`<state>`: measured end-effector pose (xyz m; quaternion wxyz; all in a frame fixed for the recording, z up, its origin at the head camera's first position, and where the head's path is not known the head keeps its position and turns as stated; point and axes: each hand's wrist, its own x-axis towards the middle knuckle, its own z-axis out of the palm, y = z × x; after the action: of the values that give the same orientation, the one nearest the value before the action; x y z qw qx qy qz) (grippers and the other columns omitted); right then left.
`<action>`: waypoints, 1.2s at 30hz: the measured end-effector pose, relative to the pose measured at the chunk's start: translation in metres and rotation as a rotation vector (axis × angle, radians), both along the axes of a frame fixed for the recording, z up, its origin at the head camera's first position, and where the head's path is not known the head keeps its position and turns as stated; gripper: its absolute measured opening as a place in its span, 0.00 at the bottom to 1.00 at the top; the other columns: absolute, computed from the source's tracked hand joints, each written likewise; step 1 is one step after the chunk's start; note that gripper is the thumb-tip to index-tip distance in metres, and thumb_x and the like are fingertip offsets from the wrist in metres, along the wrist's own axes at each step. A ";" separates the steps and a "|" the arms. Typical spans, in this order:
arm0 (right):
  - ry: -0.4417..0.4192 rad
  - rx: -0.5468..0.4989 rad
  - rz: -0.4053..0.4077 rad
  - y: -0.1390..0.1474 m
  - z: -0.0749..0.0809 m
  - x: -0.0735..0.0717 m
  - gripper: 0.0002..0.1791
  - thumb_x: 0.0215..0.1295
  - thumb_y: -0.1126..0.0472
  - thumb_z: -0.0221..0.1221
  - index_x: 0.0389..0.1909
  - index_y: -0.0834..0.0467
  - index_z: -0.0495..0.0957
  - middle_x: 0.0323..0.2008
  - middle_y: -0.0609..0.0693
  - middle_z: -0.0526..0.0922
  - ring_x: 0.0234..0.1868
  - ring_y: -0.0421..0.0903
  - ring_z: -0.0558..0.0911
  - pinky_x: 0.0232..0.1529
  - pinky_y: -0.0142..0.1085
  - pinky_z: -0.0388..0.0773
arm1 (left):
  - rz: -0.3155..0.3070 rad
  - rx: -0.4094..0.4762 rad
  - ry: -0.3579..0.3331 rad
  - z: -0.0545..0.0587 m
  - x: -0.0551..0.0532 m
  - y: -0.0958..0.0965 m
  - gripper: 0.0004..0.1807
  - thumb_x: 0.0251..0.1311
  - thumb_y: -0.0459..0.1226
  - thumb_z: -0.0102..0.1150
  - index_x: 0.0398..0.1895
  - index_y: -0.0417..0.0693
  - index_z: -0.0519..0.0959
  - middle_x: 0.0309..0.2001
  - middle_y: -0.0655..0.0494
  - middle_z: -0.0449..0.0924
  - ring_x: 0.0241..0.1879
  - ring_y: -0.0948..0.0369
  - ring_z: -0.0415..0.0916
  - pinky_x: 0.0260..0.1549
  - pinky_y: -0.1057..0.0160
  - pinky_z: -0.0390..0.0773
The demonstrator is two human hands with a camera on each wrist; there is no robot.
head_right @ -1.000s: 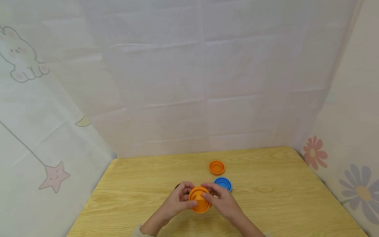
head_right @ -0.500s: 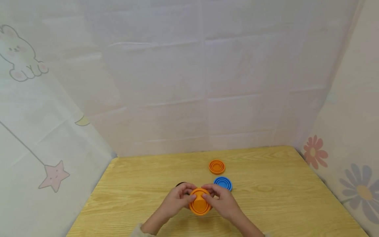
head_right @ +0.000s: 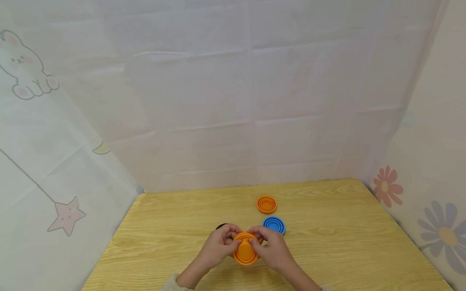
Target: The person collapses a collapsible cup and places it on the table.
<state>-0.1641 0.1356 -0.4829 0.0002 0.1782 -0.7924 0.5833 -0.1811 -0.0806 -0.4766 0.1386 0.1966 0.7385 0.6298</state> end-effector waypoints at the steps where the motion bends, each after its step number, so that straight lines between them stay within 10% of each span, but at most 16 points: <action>1: -0.004 -0.001 -0.005 0.000 0.000 0.000 0.13 0.70 0.59 0.64 0.50 0.62 0.82 0.35 0.50 0.84 0.32 0.38 0.81 0.25 0.35 0.84 | 0.003 0.003 -0.004 0.000 0.000 0.000 0.13 0.67 0.32 0.61 0.52 0.37 0.76 0.38 0.54 0.82 0.29 0.65 0.82 0.28 0.68 0.84; 17: -0.185 -0.102 0.043 0.006 0.001 -0.002 0.22 0.75 0.55 0.59 0.61 0.66 0.76 0.46 0.57 0.85 0.42 0.42 0.85 0.36 0.35 0.86 | -0.123 0.148 -0.156 0.007 -0.002 -0.007 0.24 0.67 0.37 0.65 0.61 0.37 0.70 0.45 0.49 0.82 0.40 0.60 0.84 0.35 0.67 0.85; 23: -0.326 -0.203 0.149 0.010 0.006 -0.004 0.28 0.77 0.53 0.55 0.69 0.68 0.69 0.53 0.59 0.82 0.43 0.48 0.86 0.41 0.39 0.86 | -0.088 0.138 -0.148 0.005 -0.003 -0.008 0.24 0.68 0.38 0.65 0.61 0.37 0.70 0.44 0.51 0.82 0.39 0.60 0.83 0.34 0.66 0.85; 36: -0.350 -0.220 0.210 0.011 0.008 -0.003 0.31 0.74 0.57 0.60 0.69 0.70 0.66 0.50 0.58 0.80 0.45 0.48 0.84 0.40 0.38 0.86 | -0.079 0.143 -0.209 0.000 -0.002 -0.010 0.26 0.67 0.40 0.65 0.62 0.36 0.70 0.47 0.48 0.79 0.40 0.59 0.83 0.35 0.63 0.86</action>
<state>-0.1670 0.1469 -0.4749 -0.1783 0.1546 -0.6891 0.6851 -0.1832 -0.0905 -0.4767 0.2252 0.1681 0.6651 0.6919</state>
